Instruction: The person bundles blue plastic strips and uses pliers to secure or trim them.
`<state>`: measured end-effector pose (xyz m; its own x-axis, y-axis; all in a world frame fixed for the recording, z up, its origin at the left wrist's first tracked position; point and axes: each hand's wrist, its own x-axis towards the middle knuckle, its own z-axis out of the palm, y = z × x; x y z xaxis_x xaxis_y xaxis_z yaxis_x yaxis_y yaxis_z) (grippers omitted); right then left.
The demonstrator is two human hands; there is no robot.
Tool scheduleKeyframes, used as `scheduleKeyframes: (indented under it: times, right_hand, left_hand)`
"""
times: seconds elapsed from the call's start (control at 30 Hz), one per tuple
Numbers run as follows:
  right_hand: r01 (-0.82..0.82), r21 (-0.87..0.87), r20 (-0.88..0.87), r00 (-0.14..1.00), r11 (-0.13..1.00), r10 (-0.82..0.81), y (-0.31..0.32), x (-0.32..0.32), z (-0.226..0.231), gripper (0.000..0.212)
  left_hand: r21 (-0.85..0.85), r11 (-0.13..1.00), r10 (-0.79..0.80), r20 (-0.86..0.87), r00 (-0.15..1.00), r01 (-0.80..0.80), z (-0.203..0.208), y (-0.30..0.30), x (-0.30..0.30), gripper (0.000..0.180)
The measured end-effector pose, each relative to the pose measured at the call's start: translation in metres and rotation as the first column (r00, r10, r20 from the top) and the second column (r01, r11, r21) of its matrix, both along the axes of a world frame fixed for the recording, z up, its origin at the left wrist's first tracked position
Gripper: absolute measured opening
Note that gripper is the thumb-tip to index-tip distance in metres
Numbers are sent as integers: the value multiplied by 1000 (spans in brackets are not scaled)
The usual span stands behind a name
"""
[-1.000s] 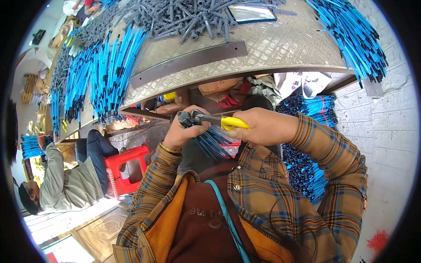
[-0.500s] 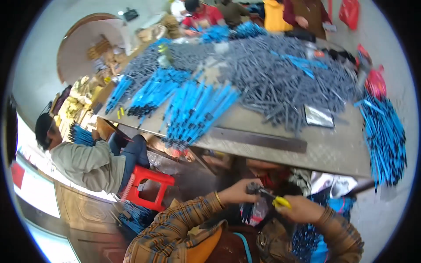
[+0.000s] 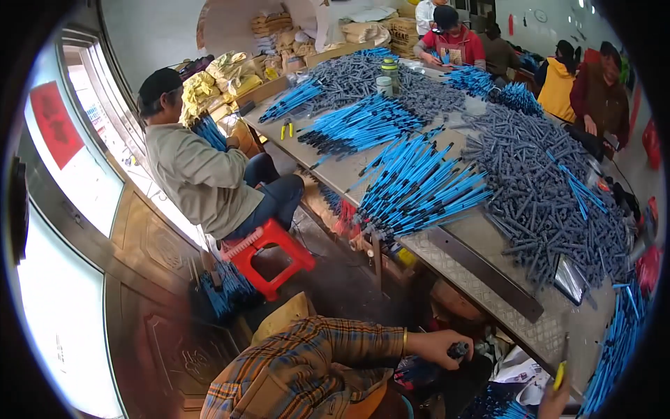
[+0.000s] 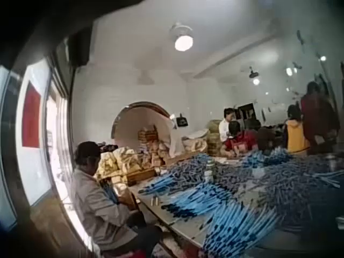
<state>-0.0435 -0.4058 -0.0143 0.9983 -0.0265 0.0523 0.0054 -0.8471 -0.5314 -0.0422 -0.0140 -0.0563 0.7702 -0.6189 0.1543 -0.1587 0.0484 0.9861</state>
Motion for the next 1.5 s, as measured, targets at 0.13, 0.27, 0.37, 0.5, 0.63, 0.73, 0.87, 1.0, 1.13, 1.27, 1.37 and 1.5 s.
scheduleKeyframes:
  times: [0.13, 0.27, 0.37, 0.5, 0.63, 0.73, 0.87, 1.0, 1.13, 1.27, 1.37, 1.5]
  right_hand:
    - [115, -293, 80, 992, 949, -95, -54, 39, -12, 43]
    - [110, -398, 331, 943, 911, 30, -44, 36, -26, 43]
    - [-177, -249, 268, 932, 952, 243, 18, -5, -18, 42]
    - [-456, 52, -181, 871, 889, 457, 95, -43, -31, 50]
    - [-554, 121, -50, 825, 824, 562, 126, -36, -82, 78]
    - [-543, 535, 53, 786, 647, 616, 168, -21, -90, 81]
    - [-362, 929, 277, 817, 77, 505, 221, -25, -82, 84]
    - [-549, 795, 304, 731, 260, 611, 223, -38, 9, 73]
    - [-813, 398, 655, 576, 424, 489, 230, -35, -23, 53]
    - [-810, 478, 688, 586, 341, 428, 234, -41, 2, 42]
    - [-768, 451, 545, 641, 455, 540, 235, -40, 21, 39]
    - [-676, 549, 289, 706, 492, 646, 224, -35, 26, 35]
  left_hand:
    - [-87, 989, -122, -48, 991, 118, -4, -17, -6, 26]
    - [-76, 983, -176, -103, 979, 169, -6, -23, -9, 28]
    - [-54, 994, 92, -36, 995, -93, 10, 3, -9, 21]
    - [-114, 928, 333, -166, 928, -354, 42, 54, 10, 18]
    - [63, 806, 476, 523, 708, -588, 48, 95, 25, 18]
    - [-635, 546, 209, -529, 823, -547, 52, 104, 22, 16]
    - [-702, 349, 72, -641, 765, -621, 31, 88, 13, 24]
    - [-592, 522, 84, -681, 727, -615, -6, 82, -12, 25]
    - [-300, 441, 271, -854, 445, -846, -9, 47, -32, 23]
    - [-286, 569, 171, -876, 452, -771, -3, 39, -54, 26]
    - [-188, 606, 452, -718, 530, -773, -73, 78, -49, 30]
    - [11, 803, 550, -397, 735, -595, -9, 74, -44, 33]
